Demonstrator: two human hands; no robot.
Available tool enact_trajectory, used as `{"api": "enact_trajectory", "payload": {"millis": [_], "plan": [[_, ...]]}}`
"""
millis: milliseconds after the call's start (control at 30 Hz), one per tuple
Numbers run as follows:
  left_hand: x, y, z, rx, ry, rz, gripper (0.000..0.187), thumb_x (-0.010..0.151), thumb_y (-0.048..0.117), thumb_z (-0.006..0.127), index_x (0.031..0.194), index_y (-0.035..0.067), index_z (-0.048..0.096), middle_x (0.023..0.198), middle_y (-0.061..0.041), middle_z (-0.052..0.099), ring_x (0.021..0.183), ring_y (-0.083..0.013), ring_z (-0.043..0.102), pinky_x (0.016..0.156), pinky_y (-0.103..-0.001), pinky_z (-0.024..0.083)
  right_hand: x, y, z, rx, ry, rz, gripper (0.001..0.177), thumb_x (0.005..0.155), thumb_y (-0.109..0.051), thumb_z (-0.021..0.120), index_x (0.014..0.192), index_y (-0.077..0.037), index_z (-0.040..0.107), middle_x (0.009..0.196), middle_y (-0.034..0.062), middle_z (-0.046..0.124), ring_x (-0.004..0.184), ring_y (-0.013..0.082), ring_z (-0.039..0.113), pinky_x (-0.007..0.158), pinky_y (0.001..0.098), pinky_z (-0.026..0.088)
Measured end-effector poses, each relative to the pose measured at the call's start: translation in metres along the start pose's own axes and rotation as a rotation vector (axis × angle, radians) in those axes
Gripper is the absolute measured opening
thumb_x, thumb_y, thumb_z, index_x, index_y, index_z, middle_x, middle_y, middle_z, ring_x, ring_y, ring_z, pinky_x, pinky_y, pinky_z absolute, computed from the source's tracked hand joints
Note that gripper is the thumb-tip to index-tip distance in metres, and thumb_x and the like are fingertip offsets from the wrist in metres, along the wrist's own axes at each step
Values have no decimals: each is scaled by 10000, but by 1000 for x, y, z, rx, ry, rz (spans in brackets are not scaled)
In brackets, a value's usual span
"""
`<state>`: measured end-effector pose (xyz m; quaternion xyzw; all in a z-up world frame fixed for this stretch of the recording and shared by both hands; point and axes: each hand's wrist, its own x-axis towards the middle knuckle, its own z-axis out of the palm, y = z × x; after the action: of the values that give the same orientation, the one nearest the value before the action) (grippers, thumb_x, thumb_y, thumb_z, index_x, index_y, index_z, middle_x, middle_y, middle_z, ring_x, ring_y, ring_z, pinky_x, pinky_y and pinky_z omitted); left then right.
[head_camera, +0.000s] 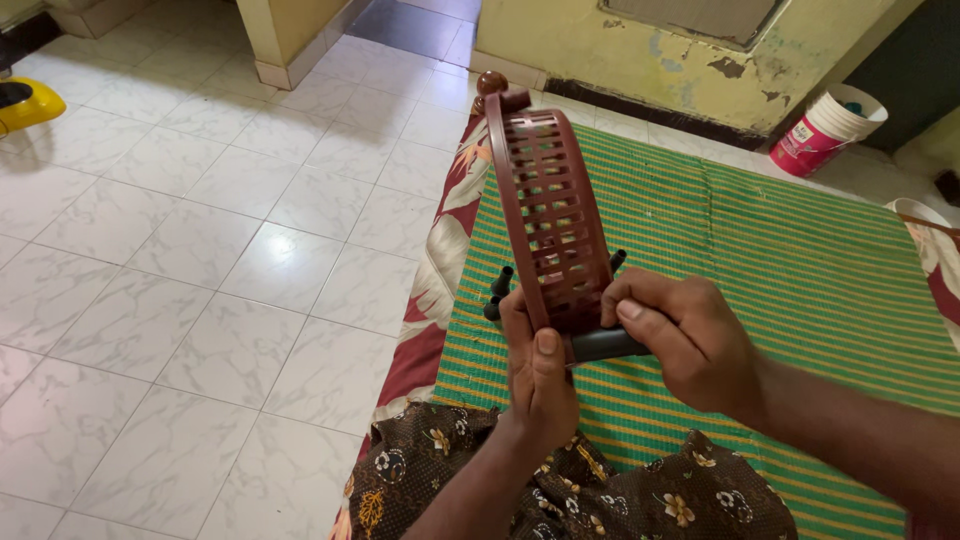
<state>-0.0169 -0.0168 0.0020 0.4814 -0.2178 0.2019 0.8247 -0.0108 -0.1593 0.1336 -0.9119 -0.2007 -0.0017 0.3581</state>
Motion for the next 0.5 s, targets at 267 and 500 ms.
{"api": "enact_trajectory", "payload": {"millis": [267, 500], "plan": [[3, -13, 6, -211, -17, -84, 546, 1124, 466, 362, 1437, 19, 357, 1240, -94, 581, 1034, -141, 598, 873, -305, 534, -5, -2, 10, 374, 34, 184, 250, 1020, -235, 487, 928, -37, 608, 822, 58, 607, 747, 143, 579, 700, 318, 520], [10, -12, -2, -355, 27, -99, 498, 1161, 443, 409, 1380, -3, 450, 1210, -91, 567, 1089, -140, 562, 969, -307, 495, -3, -18, -23, -800, 114, -735, 451, 917, -536, 619, 1082, -117, 624, 842, -1, 653, 677, 151, 615, 595, 306, 474]]}}
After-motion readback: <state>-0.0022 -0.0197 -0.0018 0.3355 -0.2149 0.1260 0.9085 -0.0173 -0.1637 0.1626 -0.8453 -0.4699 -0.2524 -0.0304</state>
